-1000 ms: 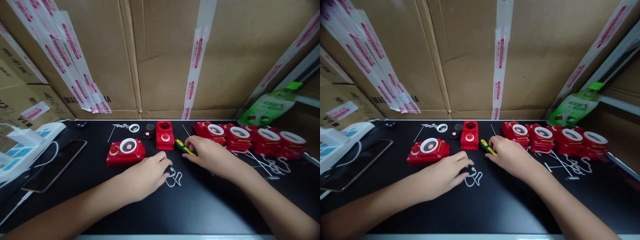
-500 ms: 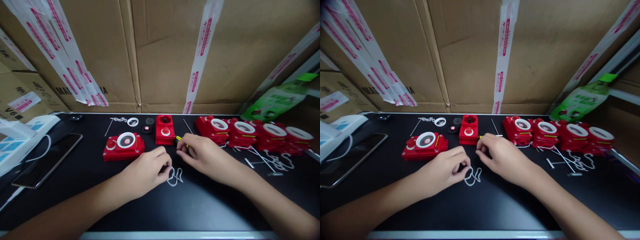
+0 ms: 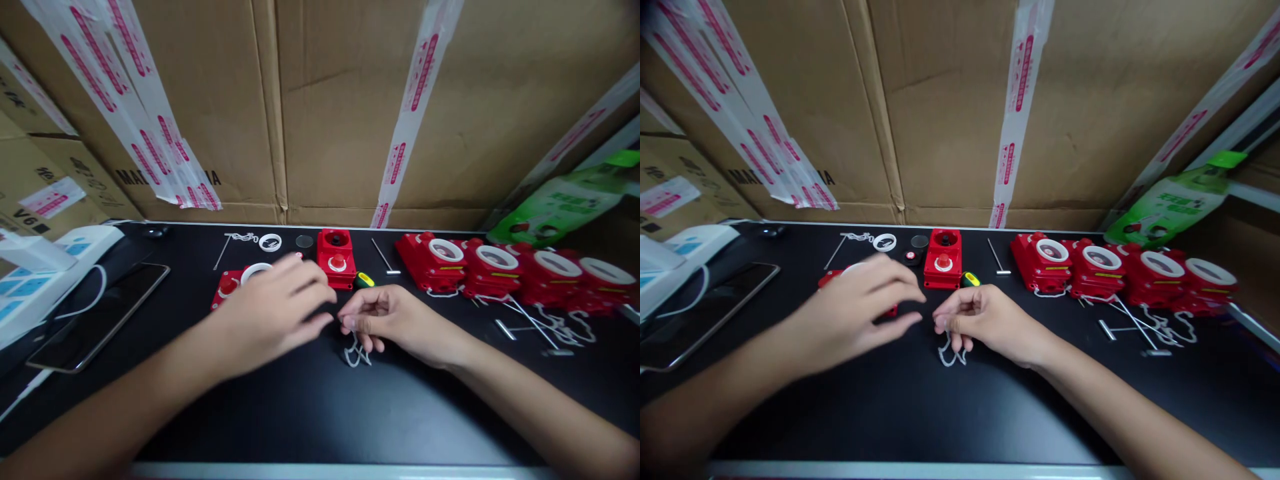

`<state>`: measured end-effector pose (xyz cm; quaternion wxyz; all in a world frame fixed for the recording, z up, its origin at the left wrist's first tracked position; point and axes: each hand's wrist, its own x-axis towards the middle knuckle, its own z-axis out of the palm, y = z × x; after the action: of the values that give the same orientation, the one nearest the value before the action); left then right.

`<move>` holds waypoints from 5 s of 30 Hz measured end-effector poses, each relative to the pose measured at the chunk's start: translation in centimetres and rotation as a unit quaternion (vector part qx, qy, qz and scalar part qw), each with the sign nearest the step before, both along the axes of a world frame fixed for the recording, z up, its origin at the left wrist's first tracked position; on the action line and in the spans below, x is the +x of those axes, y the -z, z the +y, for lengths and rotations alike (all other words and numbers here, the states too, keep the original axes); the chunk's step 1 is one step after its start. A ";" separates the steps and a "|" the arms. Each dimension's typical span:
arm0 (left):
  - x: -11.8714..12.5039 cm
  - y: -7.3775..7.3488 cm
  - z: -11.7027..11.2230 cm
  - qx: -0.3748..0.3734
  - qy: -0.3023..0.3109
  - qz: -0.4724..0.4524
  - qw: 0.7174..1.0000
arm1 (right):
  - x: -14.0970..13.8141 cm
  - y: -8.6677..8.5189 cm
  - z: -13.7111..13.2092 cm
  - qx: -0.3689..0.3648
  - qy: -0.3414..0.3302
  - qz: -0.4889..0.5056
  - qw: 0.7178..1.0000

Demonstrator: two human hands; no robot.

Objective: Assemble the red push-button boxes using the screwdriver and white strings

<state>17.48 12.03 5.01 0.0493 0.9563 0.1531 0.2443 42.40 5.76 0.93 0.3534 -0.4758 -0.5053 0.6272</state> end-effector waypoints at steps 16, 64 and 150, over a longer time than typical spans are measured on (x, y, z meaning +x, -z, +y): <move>-1.8 -1.2 2.6 -0.193 -0.119 0.118 0.967 | -1.4 1.2 0.0 0.062 0.063 -0.017 0.996; -1.1 -0.1 1.0 -0.096 -0.037 0.054 0.993 | -0.9 0.4 -0.4 -0.089 0.029 0.097 0.991; -1.9 0.2 3.1 -0.207 -0.167 0.221 0.938 | 1.6 0.9 1.7 0.001 0.168 0.145 0.975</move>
<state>15.57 15.12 4.85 0.1692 0.9156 0.3646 -0.0055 44.04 7.48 -0.01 0.5237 -0.4575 -0.3626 0.6204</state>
